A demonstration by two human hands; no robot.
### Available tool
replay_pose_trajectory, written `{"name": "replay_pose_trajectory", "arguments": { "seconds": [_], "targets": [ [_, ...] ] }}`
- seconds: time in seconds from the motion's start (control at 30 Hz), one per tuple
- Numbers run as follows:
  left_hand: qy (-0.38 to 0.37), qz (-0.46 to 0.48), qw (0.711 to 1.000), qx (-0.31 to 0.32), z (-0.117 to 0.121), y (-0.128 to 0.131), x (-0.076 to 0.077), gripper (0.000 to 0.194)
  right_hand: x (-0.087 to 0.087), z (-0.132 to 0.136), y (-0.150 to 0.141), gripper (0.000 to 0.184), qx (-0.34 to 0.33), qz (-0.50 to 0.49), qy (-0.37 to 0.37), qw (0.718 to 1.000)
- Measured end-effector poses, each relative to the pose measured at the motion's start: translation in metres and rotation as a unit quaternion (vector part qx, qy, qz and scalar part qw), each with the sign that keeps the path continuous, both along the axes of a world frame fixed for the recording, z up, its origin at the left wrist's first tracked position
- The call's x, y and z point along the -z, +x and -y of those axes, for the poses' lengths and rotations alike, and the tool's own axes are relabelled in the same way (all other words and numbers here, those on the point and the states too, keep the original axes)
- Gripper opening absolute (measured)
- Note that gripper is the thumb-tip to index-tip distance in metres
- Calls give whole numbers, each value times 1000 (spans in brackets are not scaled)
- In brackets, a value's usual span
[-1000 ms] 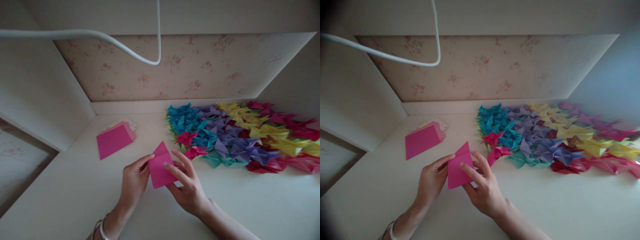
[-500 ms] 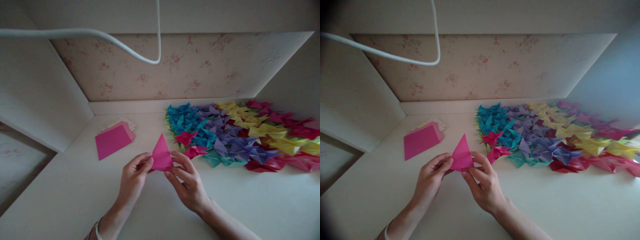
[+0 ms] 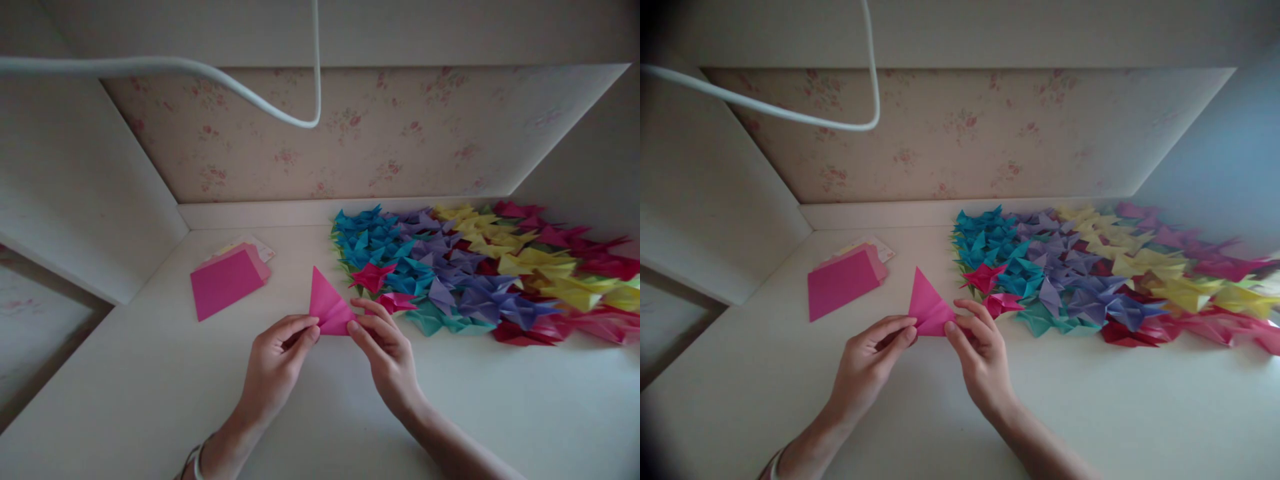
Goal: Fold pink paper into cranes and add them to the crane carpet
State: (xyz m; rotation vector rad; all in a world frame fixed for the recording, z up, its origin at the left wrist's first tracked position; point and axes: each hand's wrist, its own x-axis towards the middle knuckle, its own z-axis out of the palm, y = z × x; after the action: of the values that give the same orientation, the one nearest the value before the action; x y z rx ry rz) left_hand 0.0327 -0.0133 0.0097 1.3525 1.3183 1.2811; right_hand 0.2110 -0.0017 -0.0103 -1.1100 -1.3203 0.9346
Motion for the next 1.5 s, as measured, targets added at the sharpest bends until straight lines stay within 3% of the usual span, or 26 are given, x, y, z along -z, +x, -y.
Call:
{"name": "replay_pose_trajectory", "arguments": {
  "seconds": [0.23, 0.47, 0.7, 0.93, 1.2, 1.5],
  "targets": [
    [-14, -14, 999, -26, -1, -1, 9, 15, 1, 1, -8, 17, -16, -84, -50, 995],
    [-30, 56, 997, -44, -3, 0, 12, 22, 10, 4, -8, 17, -25, -114, -74, 990],
    [-63, 97, 993, -31, -6, 1, 6, 37, 13, 4, -11, 13, -26, -111, -52, 992],
    [-67, 95, 993, -33, -5, 0, 6, 33, 11, 3, -12, 13, -8, -114, -50, 992],
    [-174, 186, 967, 26, -7, 0, 5, 37, 9, 5, -10, 15, -20, -56, -45, 997],
    [-120, 141, 983, -9, -5, -1, 6, 25, 14, 6, -11, 19, -38, -44, -44, 997]
  ]
}}
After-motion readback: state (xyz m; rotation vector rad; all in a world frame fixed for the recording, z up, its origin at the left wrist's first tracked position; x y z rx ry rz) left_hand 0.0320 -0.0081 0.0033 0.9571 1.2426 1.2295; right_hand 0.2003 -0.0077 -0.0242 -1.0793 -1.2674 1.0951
